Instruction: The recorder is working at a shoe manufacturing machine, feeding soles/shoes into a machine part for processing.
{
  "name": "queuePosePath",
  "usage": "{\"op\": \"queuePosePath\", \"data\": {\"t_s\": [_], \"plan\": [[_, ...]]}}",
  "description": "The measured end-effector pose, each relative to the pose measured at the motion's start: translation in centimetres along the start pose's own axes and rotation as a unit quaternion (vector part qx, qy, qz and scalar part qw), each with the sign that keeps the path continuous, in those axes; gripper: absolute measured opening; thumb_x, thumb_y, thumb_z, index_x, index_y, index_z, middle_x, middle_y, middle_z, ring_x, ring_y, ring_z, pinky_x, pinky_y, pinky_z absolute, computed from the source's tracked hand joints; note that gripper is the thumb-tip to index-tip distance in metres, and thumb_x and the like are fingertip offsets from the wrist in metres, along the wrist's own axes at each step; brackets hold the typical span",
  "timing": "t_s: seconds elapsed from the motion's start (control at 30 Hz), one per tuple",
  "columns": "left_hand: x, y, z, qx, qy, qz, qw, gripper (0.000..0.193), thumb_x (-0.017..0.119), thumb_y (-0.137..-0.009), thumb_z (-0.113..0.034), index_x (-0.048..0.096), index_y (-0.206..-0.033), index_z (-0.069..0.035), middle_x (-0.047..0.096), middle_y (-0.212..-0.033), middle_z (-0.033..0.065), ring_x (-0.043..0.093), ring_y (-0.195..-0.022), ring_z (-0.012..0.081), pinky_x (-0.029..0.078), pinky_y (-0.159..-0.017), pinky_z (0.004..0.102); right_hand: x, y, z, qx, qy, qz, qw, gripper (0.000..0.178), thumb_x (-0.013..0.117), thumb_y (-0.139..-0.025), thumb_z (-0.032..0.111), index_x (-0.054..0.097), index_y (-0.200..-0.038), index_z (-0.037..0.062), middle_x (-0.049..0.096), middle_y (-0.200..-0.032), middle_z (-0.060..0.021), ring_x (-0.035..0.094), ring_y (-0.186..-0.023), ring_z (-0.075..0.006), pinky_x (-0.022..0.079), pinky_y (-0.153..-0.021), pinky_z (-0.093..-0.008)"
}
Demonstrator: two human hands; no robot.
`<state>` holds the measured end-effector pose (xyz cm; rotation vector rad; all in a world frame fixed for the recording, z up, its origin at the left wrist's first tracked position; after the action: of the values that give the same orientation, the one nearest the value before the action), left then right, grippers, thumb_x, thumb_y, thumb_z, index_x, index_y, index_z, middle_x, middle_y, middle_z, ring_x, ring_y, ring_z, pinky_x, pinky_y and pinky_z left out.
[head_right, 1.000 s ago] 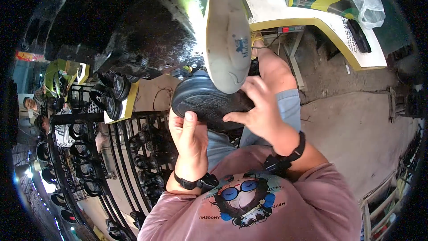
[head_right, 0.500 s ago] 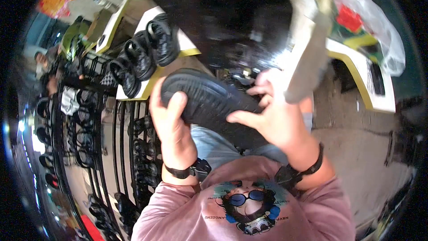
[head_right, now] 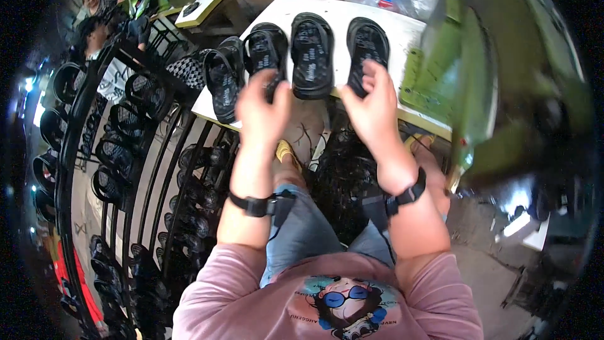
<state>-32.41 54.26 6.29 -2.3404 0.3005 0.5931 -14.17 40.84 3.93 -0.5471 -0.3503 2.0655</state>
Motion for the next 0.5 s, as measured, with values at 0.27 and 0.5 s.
{"op": "queuePosePath", "data": {"t_s": [0.27,0.5], "plan": [[3.2,-10.8,15.3,-0.223,-0.100,0.188,0.951,0.040,0.059,-0.080,-0.028,0.060,-0.106,0.003,0.059,-0.113,0.0234,0.056,-0.109,0.0345,0.045,-0.092,0.0398,11.8,-12.0,-7.4,0.178,0.434,0.077,0.880,0.051,0.062,-0.078,0.042,0.062,-0.113,0.0054,0.059,-0.119,-0.0161,0.050,-0.115,-0.0383,0.041,-0.097,-0.0443],[-6.6,1.7,12.8,-0.035,-0.186,0.010,0.982,0.041,0.070,-0.069,-0.015,0.055,-0.104,0.002,0.059,-0.098,0.0204,0.057,-0.093,0.0375,0.045,-0.084,0.0451,12.9,2.0,-1.8,-0.059,0.433,0.044,0.899,0.037,0.056,-0.086,0.028,0.056,-0.086,-0.0087,0.057,-0.092,-0.0287,0.052,-0.092,-0.0447,0.039,-0.084,-0.0502]]}}
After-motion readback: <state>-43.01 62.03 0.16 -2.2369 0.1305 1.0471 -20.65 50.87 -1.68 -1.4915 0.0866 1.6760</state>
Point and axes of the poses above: each hand's wrist, its own y-axis away from the middle knuckle, its own x-axis out of the palm, z = x × y, the point moved 8 cm from there along -y, towards the middle knuckle
